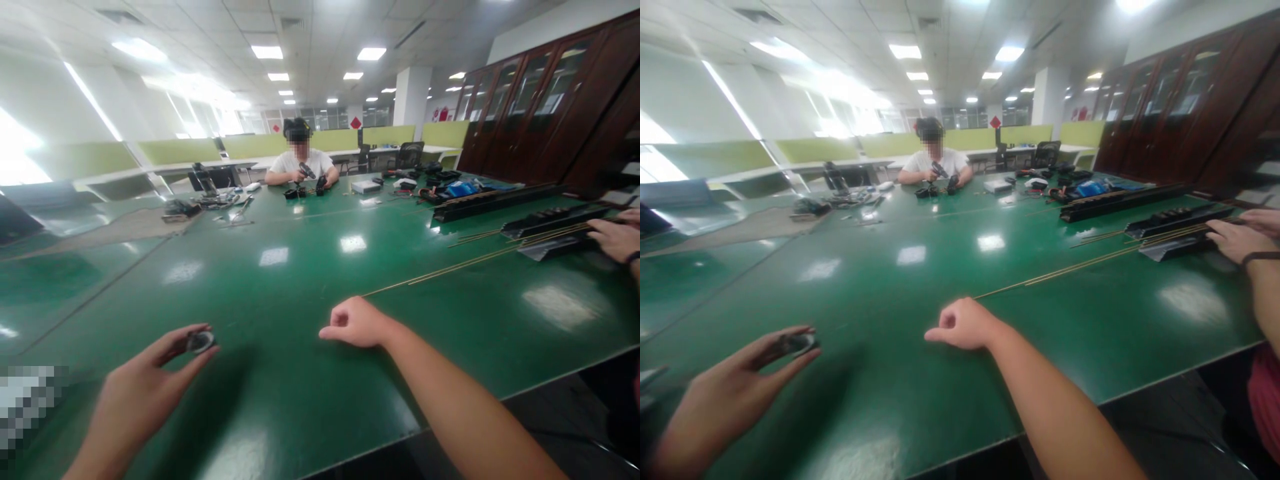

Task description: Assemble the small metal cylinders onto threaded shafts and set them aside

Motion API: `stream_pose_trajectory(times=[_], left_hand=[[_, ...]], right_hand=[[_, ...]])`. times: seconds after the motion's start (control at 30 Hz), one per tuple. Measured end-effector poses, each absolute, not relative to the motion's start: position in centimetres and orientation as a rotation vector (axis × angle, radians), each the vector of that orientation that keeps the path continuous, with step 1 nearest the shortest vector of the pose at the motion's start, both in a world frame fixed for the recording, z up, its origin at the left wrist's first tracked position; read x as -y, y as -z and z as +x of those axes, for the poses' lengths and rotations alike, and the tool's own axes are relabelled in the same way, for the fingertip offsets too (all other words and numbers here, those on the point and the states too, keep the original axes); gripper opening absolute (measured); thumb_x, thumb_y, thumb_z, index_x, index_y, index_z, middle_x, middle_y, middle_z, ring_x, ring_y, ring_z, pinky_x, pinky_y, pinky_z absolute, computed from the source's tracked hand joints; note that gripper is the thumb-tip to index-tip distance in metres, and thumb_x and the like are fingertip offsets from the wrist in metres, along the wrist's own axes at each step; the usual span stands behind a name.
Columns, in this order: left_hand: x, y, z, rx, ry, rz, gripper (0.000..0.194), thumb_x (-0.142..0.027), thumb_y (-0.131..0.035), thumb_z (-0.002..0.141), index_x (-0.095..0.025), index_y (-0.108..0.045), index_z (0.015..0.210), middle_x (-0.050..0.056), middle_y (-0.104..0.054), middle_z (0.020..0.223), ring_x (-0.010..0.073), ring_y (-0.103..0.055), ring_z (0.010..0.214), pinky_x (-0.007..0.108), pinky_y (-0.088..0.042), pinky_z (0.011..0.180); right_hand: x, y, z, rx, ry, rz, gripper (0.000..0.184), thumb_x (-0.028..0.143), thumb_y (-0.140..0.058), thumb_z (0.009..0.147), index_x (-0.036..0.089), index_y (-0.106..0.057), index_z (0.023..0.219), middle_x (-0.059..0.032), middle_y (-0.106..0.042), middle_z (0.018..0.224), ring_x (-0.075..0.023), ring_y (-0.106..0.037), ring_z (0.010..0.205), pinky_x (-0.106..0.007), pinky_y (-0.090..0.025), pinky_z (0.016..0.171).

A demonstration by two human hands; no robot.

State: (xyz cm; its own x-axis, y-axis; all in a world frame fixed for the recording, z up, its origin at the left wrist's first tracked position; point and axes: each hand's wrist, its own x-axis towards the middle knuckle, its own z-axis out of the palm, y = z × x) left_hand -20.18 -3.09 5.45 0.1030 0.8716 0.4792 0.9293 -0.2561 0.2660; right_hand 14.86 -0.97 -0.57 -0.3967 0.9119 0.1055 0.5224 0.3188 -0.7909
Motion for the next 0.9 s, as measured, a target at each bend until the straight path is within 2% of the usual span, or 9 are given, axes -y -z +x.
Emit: stream_pose_trajectory(times=[0.07, 0.13, 0.23, 0.37, 0.5, 0.7, 0.8, 0.9], left_hand=[[1.4, -5.5, -16.7, 1.746, 0.906, -2.413, 0.039, -0.052, -0.068, 0.08, -0.028, -0.068, 0.111, -0.002, -0.075, 0.097, 0.0229, -0.072, 0.087, 0.035, -0.06, 0.078], [0.2, -5.2, -12.6, 1.544, 0.987, -2.641, 0.035, -0.043, -0.068, 0.08, -0.023, -0.069, 0.109, 0.005, -0.075, 0.101, 0.0237, -0.071, 0.09, 0.037, -0.059, 0.084], [-1.0, -3.9, -7.7, 1.357, 1.035, -2.857, 0.023, -0.031, -0.066, 0.08, -0.021, -0.07, 0.1, 0.005, -0.073, 0.099, 0.0213, -0.069, 0.089, 0.035, -0.057, 0.085], [-1.3, -1.4, -6.1, 1.317, 1.072, -2.96, 0.015, -0.022, -0.064, 0.081, -0.021, -0.068, 0.095, 0.003, -0.07, 0.095, 0.0179, -0.066, 0.087, 0.03, -0.054, 0.079], [-1.1, -0.2, -7.1, 1.336, 1.057, -3.023, 0.015, -0.018, -0.065, 0.079, -0.022, -0.067, 0.094, 0.001, -0.069, 0.092, 0.016, -0.065, 0.084, 0.028, -0.052, 0.077], [-1.4, -0.7, -6.6, 1.265, 1.128, -2.99, 0.015, -0.022, -0.066, 0.08, -0.021, -0.067, 0.095, 0.003, -0.07, 0.095, 0.0177, -0.065, 0.088, 0.03, -0.053, 0.08], [-1.5, -0.6, -6.5, 1.285, 1.099, -2.986, 0.015, -0.019, -0.067, 0.077, -0.022, -0.067, 0.093, 0.002, -0.07, 0.092, 0.0172, -0.065, 0.084, 0.029, -0.053, 0.078], [-1.4, -0.5, -6.5, 1.314, 1.114, -2.971, 0.015, -0.02, -0.067, 0.077, -0.021, -0.068, 0.092, 0.002, -0.07, 0.091, 0.0171, -0.066, 0.083, 0.029, -0.053, 0.076]], right_hand=[[0.6, 0.9, 15.0, 1.998, -0.977, -1.208, 0.041, 0.055, -0.071, 0.076, 0.015, -0.069, 0.073, -0.0017, -0.067, 0.068, -0.0113, -0.056, 0.06, -0.021, -0.039, 0.054], [0.1, 1.3, 15.2, 1.964, -1.016, -1.173, 0.036, 0.049, -0.073, 0.076, 0.014, -0.068, 0.074, -0.0009, -0.066, 0.066, -0.0107, -0.055, 0.058, -0.021, -0.039, 0.054], [-0.5, 1.7, 15.2, 1.919, -0.98, -1.201, 0.025, 0.038, -0.072, 0.077, 0.013, -0.068, 0.074, 0.0011, -0.062, 0.061, -0.0089, -0.05, 0.054, -0.02, -0.036, 0.051], [-1.1, 2.0, 15.0, 1.918, -0.905, -1.255, 0.018, 0.032, -0.069, 0.079, 0.014, -0.071, 0.076, 0.0011, -0.064, 0.063, -0.0086, -0.051, 0.055, -0.019, -0.034, 0.05], [-1.1, 2.0, 14.9, 1.907, -0.935, -1.281, 0.018, 0.032, -0.069, 0.079, 0.014, -0.071, 0.078, 0.0003, -0.066, 0.065, -0.009, -0.053, 0.055, -0.019, -0.035, 0.051], [-1.2, 1.5, 15.1, 1.846, -1.096, -1.233, 0.02, 0.027, -0.058, 0.088, 0.014, -0.073, 0.088, 0.0029, -0.06, 0.056, -0.0078, -0.051, 0.048, -0.019, -0.038, 0.052], [-1.2, 1.4, 15.1, 1.83, -1.112, -1.266, 0.018, 0.026, -0.063, 0.085, 0.013, -0.073, 0.09, 0.0025, -0.06, 0.055, -0.0084, -0.052, 0.047, -0.019, -0.037, 0.049], [-1.1, 1.3, 15.1, 1.844, -1.072, -1.306, 0.017, 0.028, -0.071, 0.078, 0.012, -0.073, 0.082, 0.001, -0.063, 0.058, -0.0088, -0.052, 0.049, -0.019, -0.036, 0.048]])
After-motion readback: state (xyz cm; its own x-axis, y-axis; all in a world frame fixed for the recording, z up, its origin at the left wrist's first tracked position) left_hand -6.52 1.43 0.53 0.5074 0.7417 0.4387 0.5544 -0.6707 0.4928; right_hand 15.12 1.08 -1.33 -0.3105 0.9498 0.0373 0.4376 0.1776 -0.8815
